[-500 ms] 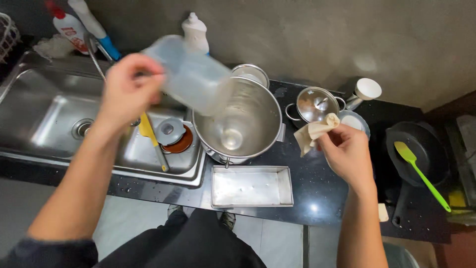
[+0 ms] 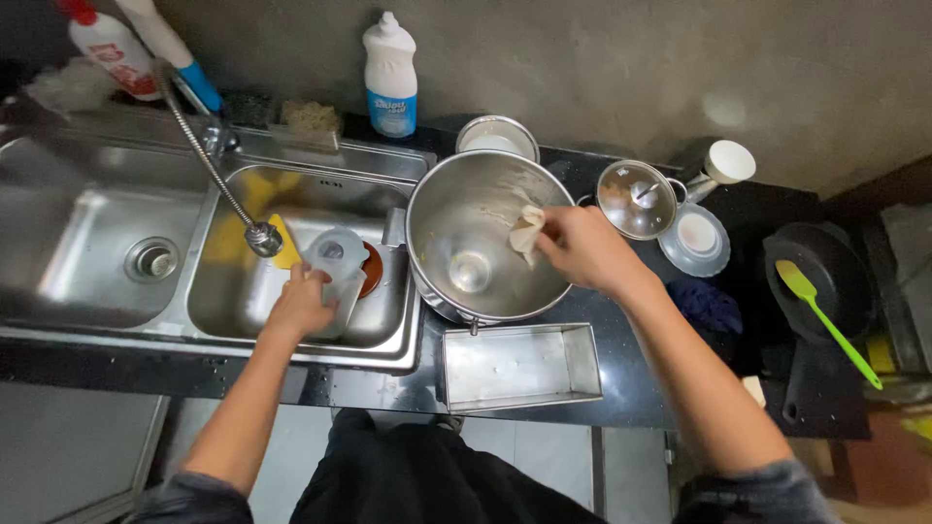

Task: Wipe out a bread tin with a paper towel and scrape a mixing bowl with a spatula before moving them to a sink for washing.

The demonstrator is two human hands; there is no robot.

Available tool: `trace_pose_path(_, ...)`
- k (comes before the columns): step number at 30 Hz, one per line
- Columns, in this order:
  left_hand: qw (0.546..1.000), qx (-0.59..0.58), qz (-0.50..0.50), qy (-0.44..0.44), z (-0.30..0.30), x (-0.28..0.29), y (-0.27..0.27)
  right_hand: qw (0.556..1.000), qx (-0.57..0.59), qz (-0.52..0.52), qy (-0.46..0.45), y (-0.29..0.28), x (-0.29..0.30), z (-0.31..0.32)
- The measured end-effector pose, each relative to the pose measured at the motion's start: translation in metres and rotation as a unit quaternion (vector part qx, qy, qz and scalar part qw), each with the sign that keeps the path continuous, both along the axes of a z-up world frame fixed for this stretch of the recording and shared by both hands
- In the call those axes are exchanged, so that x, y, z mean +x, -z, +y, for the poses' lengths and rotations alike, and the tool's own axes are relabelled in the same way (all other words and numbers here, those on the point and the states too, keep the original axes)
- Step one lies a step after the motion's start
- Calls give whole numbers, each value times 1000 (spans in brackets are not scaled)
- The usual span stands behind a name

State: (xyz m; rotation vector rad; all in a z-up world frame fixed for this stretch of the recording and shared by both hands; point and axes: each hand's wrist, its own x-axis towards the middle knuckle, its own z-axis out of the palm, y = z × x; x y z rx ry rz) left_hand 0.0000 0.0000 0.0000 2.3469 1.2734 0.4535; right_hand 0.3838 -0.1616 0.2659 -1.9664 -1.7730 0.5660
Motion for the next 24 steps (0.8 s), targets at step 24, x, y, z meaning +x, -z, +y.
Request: trace_pose_path(24,949,-162,-253,-100,15,160,-92,915,-280,-212,198,312,-22,117)
